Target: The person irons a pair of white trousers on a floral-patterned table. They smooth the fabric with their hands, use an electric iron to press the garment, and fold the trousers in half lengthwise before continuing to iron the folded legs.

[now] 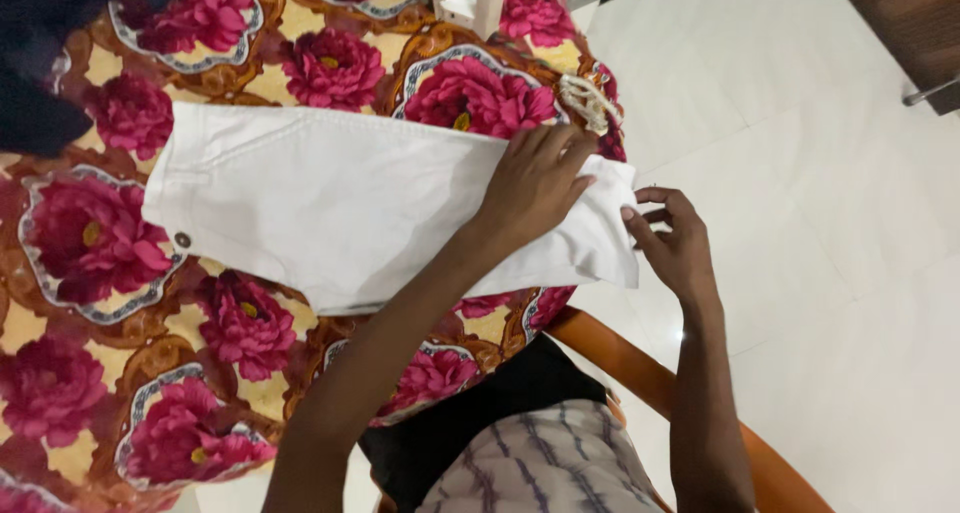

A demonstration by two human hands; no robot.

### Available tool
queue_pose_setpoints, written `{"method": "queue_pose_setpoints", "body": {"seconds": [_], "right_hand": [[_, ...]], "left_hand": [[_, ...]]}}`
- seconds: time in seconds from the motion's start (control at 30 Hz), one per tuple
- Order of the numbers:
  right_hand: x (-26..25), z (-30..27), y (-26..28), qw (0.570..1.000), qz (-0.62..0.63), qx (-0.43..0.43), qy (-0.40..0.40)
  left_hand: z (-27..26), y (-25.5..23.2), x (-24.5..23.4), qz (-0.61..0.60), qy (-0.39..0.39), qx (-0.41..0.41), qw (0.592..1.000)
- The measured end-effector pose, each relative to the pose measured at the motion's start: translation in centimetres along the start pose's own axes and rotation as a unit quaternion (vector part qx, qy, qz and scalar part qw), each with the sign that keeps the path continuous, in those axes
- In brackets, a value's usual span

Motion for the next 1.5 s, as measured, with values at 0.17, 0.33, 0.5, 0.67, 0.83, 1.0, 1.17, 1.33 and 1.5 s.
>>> {"method": "queue_pose_setpoints", "body": {"seconds": [0.17,0.33,0.5,0.67,0.83,1.0,1.17,1.33,1.5], "right_hand": [[-0.1,0.1,-1.1,0.999,-0.028,-0.035,-0.012],[0.1,0.6,-1.0,0.993,0.100,-0.049,0.032],[-1.0,0.6,0.5,0.982,0.170,-0.045,0.069],[-2.4,2.1,-1.1,0.996,0.042,0.025,0.081],[-2.2,3.1,0.4,0.984,0.109,-0.013,0.137],[-2.0,3.1,0.6,0.987,-0.001,0.010,0.163],[-2.8,3.0,1.5,0.986,-0.039,-0.039,0.160],[-2.4,3.0,0.5,0.977,-0.108,-0.074,0.170],[-1.5,2.4,1.5,0.950,-0.202,-0.218,0.091]], "left_hand": [[-6.5,-4.7,-2.9,0.021,0.044,0.030,0.998],[-9.5,-7.0,-3.2,0.126,0.063,0.065,0.988],[-9.7,-7.5,-2.8,0.193,0.044,0.104,0.975],[-9.8,-7.6,-2.5,0.219,0.045,0.114,0.968],[-10.0,-7.9,-2.7,0.223,0.034,0.121,0.967],[-9.6,-8.3,-2.4,0.228,0.083,0.143,0.959],[-9.8,-9.6,-4.9,0.192,0.015,0.170,0.967],[-10.9,-9.0,-2.6,0.195,0.082,0.174,0.962],[-11.6,-9.1,-4.3,0.117,0.018,0.139,0.983]]}}
Point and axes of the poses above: each hand's wrist, its own z-axis towards the middle knuckle, its own x-axis out of the palm, y = z × x, the point moved 9 cm from there along z, towards the middle knuckle, and after that the axes turned 1 degree about -z, right-handed, at the moved point
